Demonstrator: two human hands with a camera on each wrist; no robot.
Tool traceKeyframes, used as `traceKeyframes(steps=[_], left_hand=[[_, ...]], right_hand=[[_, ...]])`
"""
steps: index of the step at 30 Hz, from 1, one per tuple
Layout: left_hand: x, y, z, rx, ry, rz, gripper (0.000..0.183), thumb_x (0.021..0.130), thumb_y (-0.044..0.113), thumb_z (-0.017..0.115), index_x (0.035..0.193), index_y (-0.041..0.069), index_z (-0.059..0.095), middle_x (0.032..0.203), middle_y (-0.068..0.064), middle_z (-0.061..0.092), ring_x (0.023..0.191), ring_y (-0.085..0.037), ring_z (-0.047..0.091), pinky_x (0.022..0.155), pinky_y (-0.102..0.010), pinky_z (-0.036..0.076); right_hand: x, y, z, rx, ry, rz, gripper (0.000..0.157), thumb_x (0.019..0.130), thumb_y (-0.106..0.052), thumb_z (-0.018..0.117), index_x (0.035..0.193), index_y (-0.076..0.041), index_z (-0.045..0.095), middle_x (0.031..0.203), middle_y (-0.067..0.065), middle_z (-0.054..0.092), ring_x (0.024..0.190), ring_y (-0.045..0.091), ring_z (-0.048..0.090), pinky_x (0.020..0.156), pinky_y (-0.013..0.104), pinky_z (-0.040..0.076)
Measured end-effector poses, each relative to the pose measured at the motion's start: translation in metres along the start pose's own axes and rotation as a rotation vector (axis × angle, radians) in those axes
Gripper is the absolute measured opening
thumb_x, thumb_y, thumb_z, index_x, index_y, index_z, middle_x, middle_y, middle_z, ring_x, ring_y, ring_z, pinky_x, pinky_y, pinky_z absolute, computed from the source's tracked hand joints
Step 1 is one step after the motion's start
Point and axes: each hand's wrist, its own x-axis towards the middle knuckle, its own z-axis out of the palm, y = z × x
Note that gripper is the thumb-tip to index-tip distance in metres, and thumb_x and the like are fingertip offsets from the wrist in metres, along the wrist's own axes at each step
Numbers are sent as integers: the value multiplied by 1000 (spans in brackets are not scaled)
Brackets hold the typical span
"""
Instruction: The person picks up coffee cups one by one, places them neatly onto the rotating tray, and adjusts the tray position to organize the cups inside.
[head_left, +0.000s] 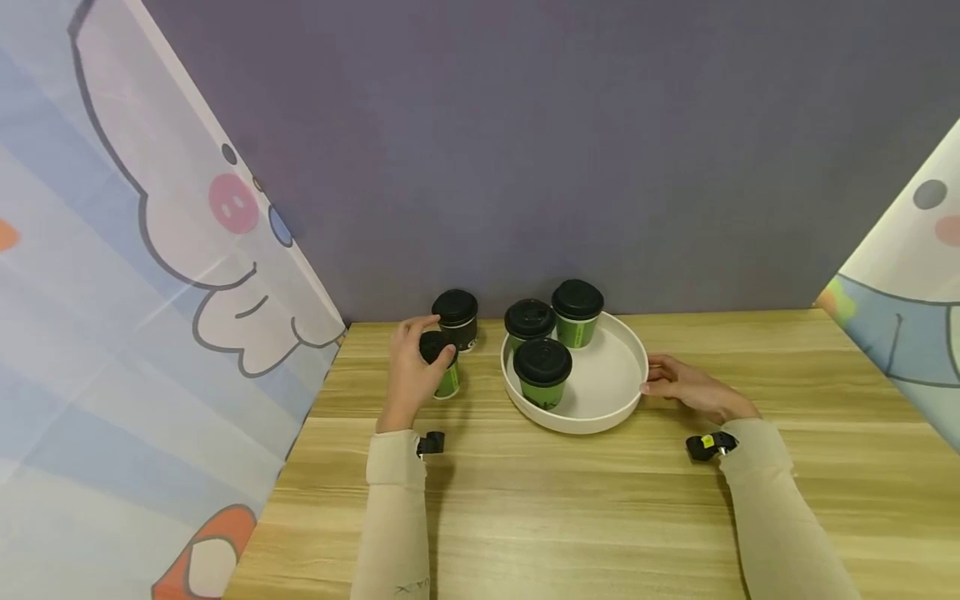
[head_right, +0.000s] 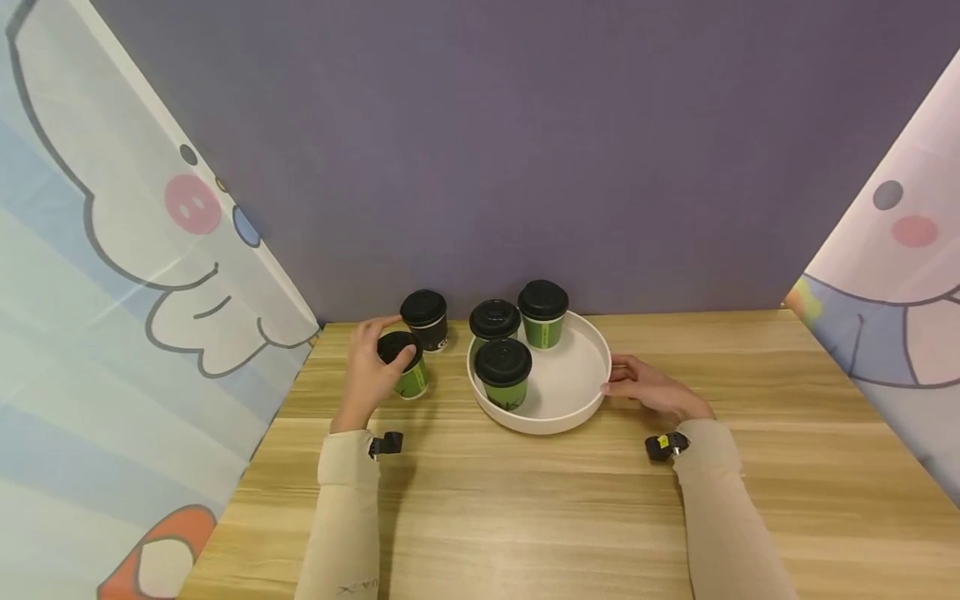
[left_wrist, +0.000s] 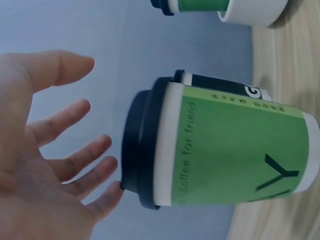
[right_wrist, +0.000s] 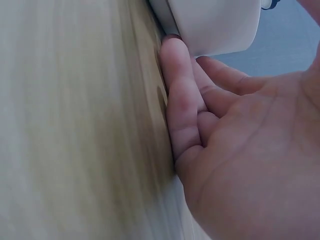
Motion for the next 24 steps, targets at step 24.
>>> traceKeyframes(steps=[24], left_hand=[[1, -22, -1, 64, -177, -174, 79, 93, 34, 76, 159, 14, 37, 159, -22, 34, 144, -44, 36, 113, -64, 39]], right_hand=[[8, -2, 9, -20, -13, 36, 98, 93, -20, 76, 159, 5, 8, 139, 29, 51, 109, 18, 59, 90, 20, 48]])
